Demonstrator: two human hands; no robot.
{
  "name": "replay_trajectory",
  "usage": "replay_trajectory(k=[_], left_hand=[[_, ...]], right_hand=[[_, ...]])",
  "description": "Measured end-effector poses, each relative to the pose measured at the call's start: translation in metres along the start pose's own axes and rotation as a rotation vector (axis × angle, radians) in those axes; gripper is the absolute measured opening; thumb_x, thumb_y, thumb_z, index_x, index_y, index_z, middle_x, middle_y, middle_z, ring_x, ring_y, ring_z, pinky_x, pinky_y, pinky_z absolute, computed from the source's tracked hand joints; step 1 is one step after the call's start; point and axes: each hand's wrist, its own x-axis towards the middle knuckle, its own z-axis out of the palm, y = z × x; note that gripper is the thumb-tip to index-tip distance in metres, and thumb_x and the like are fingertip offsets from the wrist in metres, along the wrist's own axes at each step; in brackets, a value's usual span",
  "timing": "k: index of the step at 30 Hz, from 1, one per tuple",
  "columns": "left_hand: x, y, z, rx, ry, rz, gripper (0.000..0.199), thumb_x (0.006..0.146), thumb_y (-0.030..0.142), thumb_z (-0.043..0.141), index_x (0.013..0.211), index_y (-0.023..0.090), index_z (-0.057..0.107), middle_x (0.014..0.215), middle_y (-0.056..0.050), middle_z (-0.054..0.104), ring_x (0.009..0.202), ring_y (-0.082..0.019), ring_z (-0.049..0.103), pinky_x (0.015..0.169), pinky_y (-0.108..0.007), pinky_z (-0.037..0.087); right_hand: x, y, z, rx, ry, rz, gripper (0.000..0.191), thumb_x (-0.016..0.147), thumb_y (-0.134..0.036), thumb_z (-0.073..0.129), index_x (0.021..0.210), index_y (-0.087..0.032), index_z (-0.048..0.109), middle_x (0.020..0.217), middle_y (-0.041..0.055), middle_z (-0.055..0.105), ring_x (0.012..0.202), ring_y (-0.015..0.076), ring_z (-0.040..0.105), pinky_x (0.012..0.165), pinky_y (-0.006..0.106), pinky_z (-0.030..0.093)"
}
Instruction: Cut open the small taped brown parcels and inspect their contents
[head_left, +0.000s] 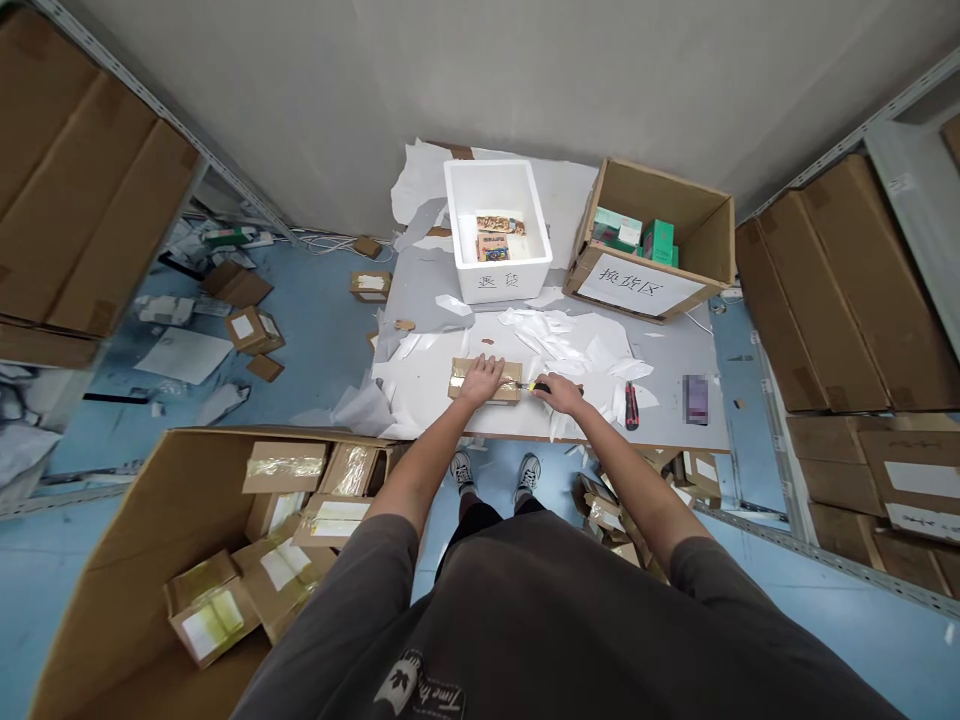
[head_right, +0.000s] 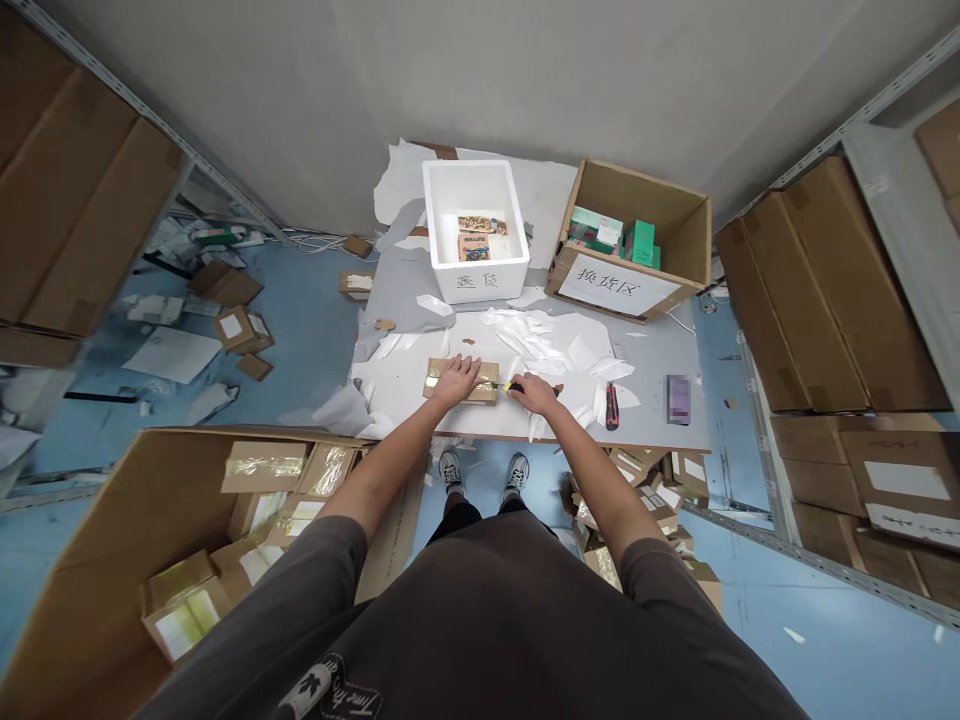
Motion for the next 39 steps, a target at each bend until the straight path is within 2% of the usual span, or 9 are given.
replay_trajectory(k=[2,9,16,20,32,34,35,37,39], left_hand=[[-0.001,-0.001,0.004,-0.023,0.011,0.012,0.063,0.111,0.045,0.049,0.165,0.012,0.052,0.171,-0.024,0.049,0.167,-0.039,0.034,0.137,-0.058,0.025],[-0.005,-0.003,0.014,-0.057,0.057,0.017,0.061,0.109,0.044,0.055,0.164,0.017,0.054,0.17,-0.023,0.05,0.165,-0.039,0.039,0.137,-0.062,0.025],[-0.007,-0.004,0.018,-0.044,0.076,0.002,0.058,0.113,0.042,0.046,0.162,0.013,0.057,0.17,-0.022,0.051,0.165,-0.037,0.04,0.137,-0.059,0.027],[-0.008,-0.005,0.02,-0.033,0.101,-0.002,0.059,0.11,0.042,0.052,0.164,0.018,0.055,0.167,-0.019,0.055,0.163,-0.037,0.044,0.135,-0.062,0.03],[-0.007,-0.012,0.029,-0.043,0.104,0.012,0.058,0.11,0.042,0.054,0.163,0.019,0.057,0.169,-0.019,0.053,0.163,-0.037,0.043,0.137,-0.061,0.028],[-0.008,-0.011,0.028,-0.044,0.107,0.009,0.057,0.11,0.043,0.055,0.162,0.02,0.058,0.168,-0.019,0.054,0.162,-0.037,0.045,0.137,-0.061,0.029],[-0.008,-0.011,0.027,-0.046,0.109,0.009,0.057,0.109,0.043,0.055,0.162,0.021,0.058,0.167,-0.018,0.055,0.161,-0.037,0.046,0.136,-0.061,0.03],[-0.009,-0.01,0.027,-0.057,0.115,0.001,0.057,0.109,0.043,0.056,0.162,0.023,0.058,0.165,-0.017,0.058,0.161,-0.037,0.047,0.136,-0.062,0.031],[-0.009,-0.01,0.027,-0.071,0.113,-0.013,0.057,0.109,0.044,0.057,0.161,0.024,0.059,0.165,-0.016,0.058,0.161,-0.036,0.046,0.136,-0.062,0.031]], right_hand=[[0.002,-0.001,0.002,-0.034,0.015,-0.032,0.035,0.111,-0.047,0.059,0.135,-0.025,0.072,0.123,0.0111,0.071,0.119,0.0305,0.065,0.091,0.034,0.047],[0.003,0.007,0.005,-0.158,0.055,-0.108,0.035,0.113,-0.046,0.057,0.137,-0.024,0.071,0.124,0.0132,0.068,0.118,0.0304,0.062,0.098,0.036,0.045],[-0.001,0.0,0.013,-0.155,0.068,-0.085,0.036,0.115,-0.046,0.052,0.139,-0.024,0.069,0.125,0.0129,0.068,0.118,0.0297,0.062,0.095,0.035,0.045],[-0.008,-0.001,0.016,-0.131,0.077,-0.054,0.036,0.115,-0.046,0.051,0.14,-0.025,0.067,0.125,0.0125,0.068,0.119,0.0297,0.062,0.093,0.035,0.046],[-0.009,-0.052,0.03,-0.129,0.031,0.135,0.033,0.115,-0.047,0.052,0.137,-0.022,0.057,0.134,0.0185,0.072,0.111,0.0332,0.074,0.091,0.038,0.05],[-0.013,-0.043,0.029,-0.097,0.049,0.203,0.034,0.116,-0.047,0.05,0.137,-0.021,0.056,0.13,0.0197,0.075,0.111,0.0343,0.075,0.09,0.038,0.05],[-0.017,-0.033,0.025,-0.071,0.062,0.282,0.034,0.116,-0.046,0.048,0.137,-0.02,0.056,0.126,0.0206,0.076,0.11,0.0346,0.076,0.088,0.038,0.05],[-0.03,-0.002,0.014,-0.019,0.093,0.51,0.036,0.117,-0.044,0.043,0.138,-0.017,0.055,0.118,0.0224,0.078,0.105,0.0348,0.077,0.083,0.037,0.05],[-0.047,0.035,-0.001,-0.009,0.187,0.584,0.039,0.117,-0.046,0.042,0.138,-0.015,0.054,0.115,0.0228,0.079,0.104,0.0355,0.077,0.083,0.037,0.05]])
